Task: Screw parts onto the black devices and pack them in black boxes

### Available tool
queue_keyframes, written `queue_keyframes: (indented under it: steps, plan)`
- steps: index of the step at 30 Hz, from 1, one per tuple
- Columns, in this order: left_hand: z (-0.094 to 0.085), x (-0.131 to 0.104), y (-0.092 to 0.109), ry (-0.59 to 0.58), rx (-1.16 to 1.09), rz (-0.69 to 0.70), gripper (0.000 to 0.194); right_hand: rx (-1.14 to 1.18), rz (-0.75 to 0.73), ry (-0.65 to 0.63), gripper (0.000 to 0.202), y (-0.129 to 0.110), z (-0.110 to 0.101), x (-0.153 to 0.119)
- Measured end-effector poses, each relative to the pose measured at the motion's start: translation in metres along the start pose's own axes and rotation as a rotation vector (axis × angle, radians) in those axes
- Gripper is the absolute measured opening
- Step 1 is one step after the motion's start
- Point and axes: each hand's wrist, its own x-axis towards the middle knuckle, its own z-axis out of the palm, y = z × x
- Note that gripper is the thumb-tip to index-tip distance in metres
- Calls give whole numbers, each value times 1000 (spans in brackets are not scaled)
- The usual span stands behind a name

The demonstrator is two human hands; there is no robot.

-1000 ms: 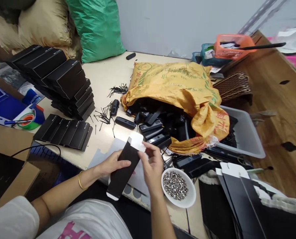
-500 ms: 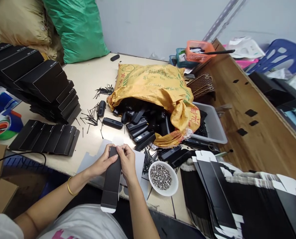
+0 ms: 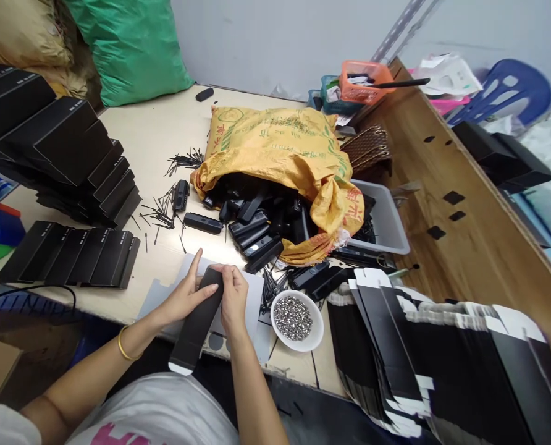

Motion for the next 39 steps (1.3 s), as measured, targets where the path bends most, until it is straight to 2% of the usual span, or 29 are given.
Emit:
queue_keyframes:
  steps: [2, 4, 6, 7, 8, 10, 11, 13, 15, 17, 20, 21, 23, 26, 28, 29, 31, 33, 35, 37, 39]
  plan:
    - [-4, 4, -2, -49, -78, -50, 94, -5, -28, 13, 30, 5, -7, -8]
    - [-4, 4, -5, -109, -137, -49, 85, 23, -20, 74, 30, 9, -16, -14]
    - [1, -1, -7, -216, -98, 102, 77, 39, -30, 231, 29, 11, -24, -15]
    - [4, -5, -8, -261, -32, 232, 75, 10, -47, 290, 28, 12, -26, -16]
    - [7, -8, -9, -281, 51, 376, 73, -77, -79, 290, 28, 12, -28, -16]
    - [8, -14, -7, -197, 195, 583, 66, -361, -149, 113, 30, 9, -30, -16]
    - [5, -16, -6, -99, 236, 599, 62, -490, -172, -1, 30, 7, -31, -15]
    - [-7, -14, -1, 160, 308, 455, 57, -717, -239, -128, 22, -3, -38, -7]
    - [-22, -9, 4, 339, 420, 231, 60, -966, -368, -113, 21, -16, -52, 12]
    - [-33, -3, 6, 348, 529, 121, 60, -1318, -529, -172, 30, -30, -69, 38]
    - [-36, 4, 3, 250, 602, 113, 56, -1523, -635, -334, 29, -48, -92, 72]
    - [-35, 5, 1, 245, 618, 107, 56, -1504, -638, -339, 24, -53, -96, 79]
    - [-32, 6, 0, 245, 645, 83, 57, -1339, -595, -213, 20, -60, -100, 82]
    - [-29, 6, 2, 213, 682, 71, 59, -837, -431, 18, 55, -68, -91, 69]
    - [-28, 6, 6, 186, 705, 78, 59, -500, -319, 31, 75, -72, -81, 56]
    - [-28, 6, 8, 178, 716, 81, 60, -374, -279, 26, 78, -74, -75, 50]
    - [-28, 5, 11, 186, 743, 74, 61, -204, -233, 61, 71, -77, -68, 44]
    - [-29, 4, 13, 215, 773, 59, 62, -82, -204, 133, 55, -79, -65, 43]
    - [-30, 3, 13, 245, 796, 47, 62, 17, -141, 153, 42, -77, -63, 45]
    - [-31, 3, 11, 260, 809, 41, 61, 76, -14, 77, 36, -73, -59, 45]
    - [-32, 5, 9, 273, 824, 35, 61, 101, 114, -51, 34, -69, -52, 40]
